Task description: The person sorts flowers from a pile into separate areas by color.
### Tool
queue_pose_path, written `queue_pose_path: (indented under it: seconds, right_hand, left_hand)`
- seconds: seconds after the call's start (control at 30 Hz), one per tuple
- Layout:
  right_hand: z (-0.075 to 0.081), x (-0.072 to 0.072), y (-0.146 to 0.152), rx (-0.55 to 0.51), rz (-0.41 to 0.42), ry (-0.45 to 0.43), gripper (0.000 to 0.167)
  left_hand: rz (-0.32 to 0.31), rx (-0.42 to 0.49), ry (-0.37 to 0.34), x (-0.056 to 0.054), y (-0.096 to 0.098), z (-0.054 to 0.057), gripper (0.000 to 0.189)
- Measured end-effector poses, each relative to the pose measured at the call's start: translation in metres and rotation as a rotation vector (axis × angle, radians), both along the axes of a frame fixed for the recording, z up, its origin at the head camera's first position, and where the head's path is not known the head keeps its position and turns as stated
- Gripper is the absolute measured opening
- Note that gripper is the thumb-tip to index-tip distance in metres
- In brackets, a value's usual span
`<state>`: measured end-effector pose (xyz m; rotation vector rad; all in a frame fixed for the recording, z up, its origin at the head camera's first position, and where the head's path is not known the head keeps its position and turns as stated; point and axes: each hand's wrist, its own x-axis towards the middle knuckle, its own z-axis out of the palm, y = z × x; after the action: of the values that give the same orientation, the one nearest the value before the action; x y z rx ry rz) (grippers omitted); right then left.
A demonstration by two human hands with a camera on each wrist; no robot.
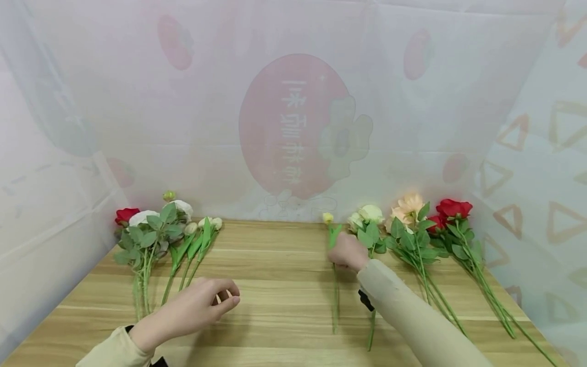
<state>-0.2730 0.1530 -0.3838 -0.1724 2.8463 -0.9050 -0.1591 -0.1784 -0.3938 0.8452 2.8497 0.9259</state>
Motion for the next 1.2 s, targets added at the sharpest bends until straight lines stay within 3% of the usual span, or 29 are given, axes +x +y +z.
queue_pose_path:
  seconds: [0.37,0.67,0.97,1.2]
  right_hand:
    - [-0.011,-0.012,-0.008,0.237,-0.077,0.031,0.028]
    - [-0.007,-0.003,-0.007,0.361,-0.021,0.147,0.021]
    - [0.015,0.031,0.003,0.193,0.053,0.252,0.048]
    - [0.028,0.068,0.012,-0.041,0.079,0.262,0.037]
  left_hand:
    - [0.000,-0.018,-0.054,0.001,-0.003,0.003,0.012]
    - [0.001,-0.035,-0.068,0.001,-0.005,0.005,0.013]
    - [0.001,-0.037,-0.092,-0.002,-0.012,0.005,0.016]
    - [0.065,-0.086,-0.043,-0.007,-0.015,0.002,0.014]
